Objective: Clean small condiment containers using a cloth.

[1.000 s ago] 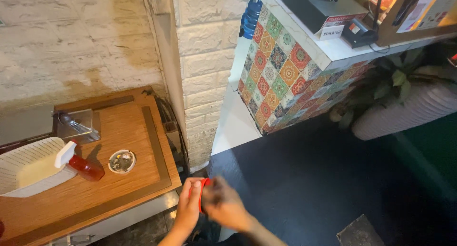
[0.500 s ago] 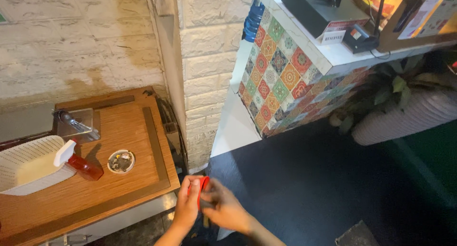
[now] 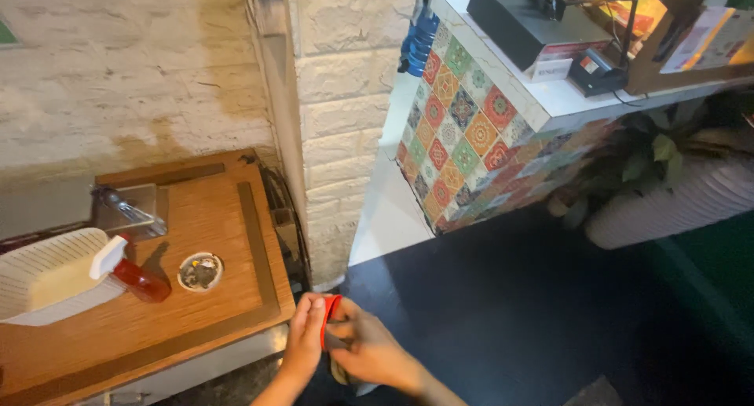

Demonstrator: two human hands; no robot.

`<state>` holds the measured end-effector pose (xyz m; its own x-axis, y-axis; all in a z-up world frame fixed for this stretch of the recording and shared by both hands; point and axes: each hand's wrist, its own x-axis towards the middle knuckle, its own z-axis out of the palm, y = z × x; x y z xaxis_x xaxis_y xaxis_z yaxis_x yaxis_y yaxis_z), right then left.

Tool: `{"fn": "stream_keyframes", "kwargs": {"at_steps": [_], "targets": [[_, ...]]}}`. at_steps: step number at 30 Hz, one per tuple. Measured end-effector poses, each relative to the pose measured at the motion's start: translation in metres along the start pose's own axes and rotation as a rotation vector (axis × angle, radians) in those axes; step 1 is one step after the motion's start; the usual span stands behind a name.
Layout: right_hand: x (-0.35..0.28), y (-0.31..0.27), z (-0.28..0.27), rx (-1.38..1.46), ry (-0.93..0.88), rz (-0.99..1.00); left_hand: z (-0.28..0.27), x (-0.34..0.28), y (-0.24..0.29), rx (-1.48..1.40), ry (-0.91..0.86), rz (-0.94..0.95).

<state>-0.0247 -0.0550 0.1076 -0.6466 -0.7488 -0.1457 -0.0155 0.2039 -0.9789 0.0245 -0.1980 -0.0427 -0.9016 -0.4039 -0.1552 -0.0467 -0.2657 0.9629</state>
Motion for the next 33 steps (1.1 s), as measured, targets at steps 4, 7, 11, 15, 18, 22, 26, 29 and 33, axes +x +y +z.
{"fn": "stream_keyframes", "kwargs": {"at_steps": [4,7,11,15,18,22,26,29,33], "targets": [[0.012,0.058,-0.007,-0.071,0.265,-0.199,-0.004,-0.002,-0.011,0.120,0.004,0.064],[0.009,0.051,-0.017,-0.419,0.013,-0.188,0.005,-0.002,-0.011,0.070,0.025,0.036],[0.016,0.066,-0.039,0.316,0.179,-0.324,0.029,-0.008,0.022,-0.491,0.138,-0.223],[0.017,0.063,-0.041,0.633,0.527,-0.037,0.042,-0.006,0.035,-0.676,0.052,-0.125],[0.004,0.029,-0.036,0.524,0.642,-0.079,0.043,0.007,0.004,-0.674,-0.097,0.201],[-0.013,0.035,-0.044,-0.121,0.461,-0.473,0.061,0.008,0.005,-0.735,0.125,0.110],[-0.008,0.028,-0.068,-0.133,0.470,-0.411,0.078,-0.005,0.042,-0.538,0.072,-0.098],[-0.008,0.017,-0.082,-0.048,0.413,-0.329,0.065,-0.014,0.040,-0.445,0.032,-0.103],[-0.033,-0.026,-0.081,-0.255,0.225,-0.697,0.061,-0.042,0.031,-0.322,0.161,-0.046]]}}
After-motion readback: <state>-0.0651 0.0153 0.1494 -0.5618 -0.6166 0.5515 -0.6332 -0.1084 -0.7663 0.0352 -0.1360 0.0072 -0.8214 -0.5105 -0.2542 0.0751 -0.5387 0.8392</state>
